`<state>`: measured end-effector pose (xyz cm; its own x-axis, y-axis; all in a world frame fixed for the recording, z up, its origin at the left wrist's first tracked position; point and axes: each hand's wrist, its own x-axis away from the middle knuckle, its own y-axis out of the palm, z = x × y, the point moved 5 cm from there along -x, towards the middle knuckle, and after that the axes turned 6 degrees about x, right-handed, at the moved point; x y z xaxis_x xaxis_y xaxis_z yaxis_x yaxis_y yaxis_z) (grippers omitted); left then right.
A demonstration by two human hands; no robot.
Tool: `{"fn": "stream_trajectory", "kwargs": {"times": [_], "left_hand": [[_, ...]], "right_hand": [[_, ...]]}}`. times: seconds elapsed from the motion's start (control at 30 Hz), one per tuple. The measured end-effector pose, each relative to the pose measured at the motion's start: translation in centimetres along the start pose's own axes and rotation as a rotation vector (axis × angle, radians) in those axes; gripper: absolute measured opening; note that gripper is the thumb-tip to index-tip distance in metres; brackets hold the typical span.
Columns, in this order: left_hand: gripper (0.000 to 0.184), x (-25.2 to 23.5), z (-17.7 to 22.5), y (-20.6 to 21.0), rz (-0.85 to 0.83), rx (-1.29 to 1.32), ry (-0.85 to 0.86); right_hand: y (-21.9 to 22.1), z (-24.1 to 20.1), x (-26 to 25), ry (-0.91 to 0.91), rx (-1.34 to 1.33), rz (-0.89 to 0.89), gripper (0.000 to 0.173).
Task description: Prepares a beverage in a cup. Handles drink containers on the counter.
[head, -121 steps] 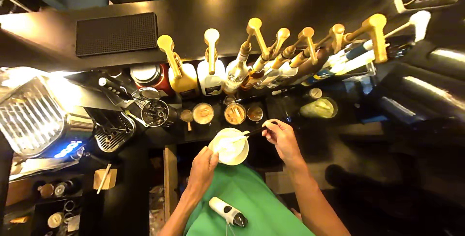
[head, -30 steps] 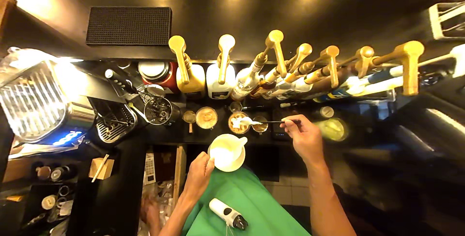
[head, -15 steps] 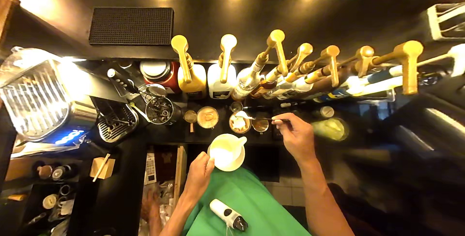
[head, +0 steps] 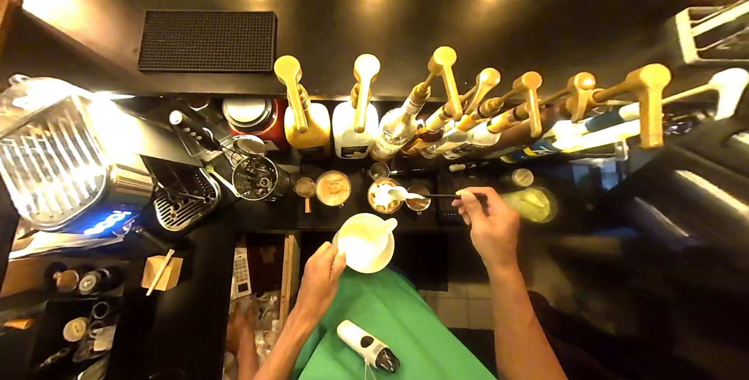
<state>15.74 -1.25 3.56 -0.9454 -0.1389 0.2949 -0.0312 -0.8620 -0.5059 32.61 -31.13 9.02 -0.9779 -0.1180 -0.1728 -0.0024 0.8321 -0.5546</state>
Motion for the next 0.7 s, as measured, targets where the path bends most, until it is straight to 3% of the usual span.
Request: {"fn": "stream_trajectory", "kwargs": {"times": [0.2, 0.4, 0.53, 0.7], "left_hand": [[0.040, -0.5, 0.8, -0.2, -0.021, -0.017, -0.027], [0.042, -1.4, 1.8, 0.0, -0.049, -0.069, -0.067], [0.042, -1.8, 2.2, 0.1, -0.054, -0.086, -0.074], [0.043, -2.2, 2.5, 0.3, -0.068, -0.097, -0.095]], "right_hand": [[0.9, 4.8, 0.0, 0.406, -0.313, 0.126, 0.026], [0.7, 6.0, 0.4, 0.573, -0.510, 0.164, 0.026], [0.1, 4.2, 0.3, 0.490, -0.568, 0.096, 0.027], [1.2, 0.2, 1.1, 0.144, -0.374, -0.165, 0.021]]}}
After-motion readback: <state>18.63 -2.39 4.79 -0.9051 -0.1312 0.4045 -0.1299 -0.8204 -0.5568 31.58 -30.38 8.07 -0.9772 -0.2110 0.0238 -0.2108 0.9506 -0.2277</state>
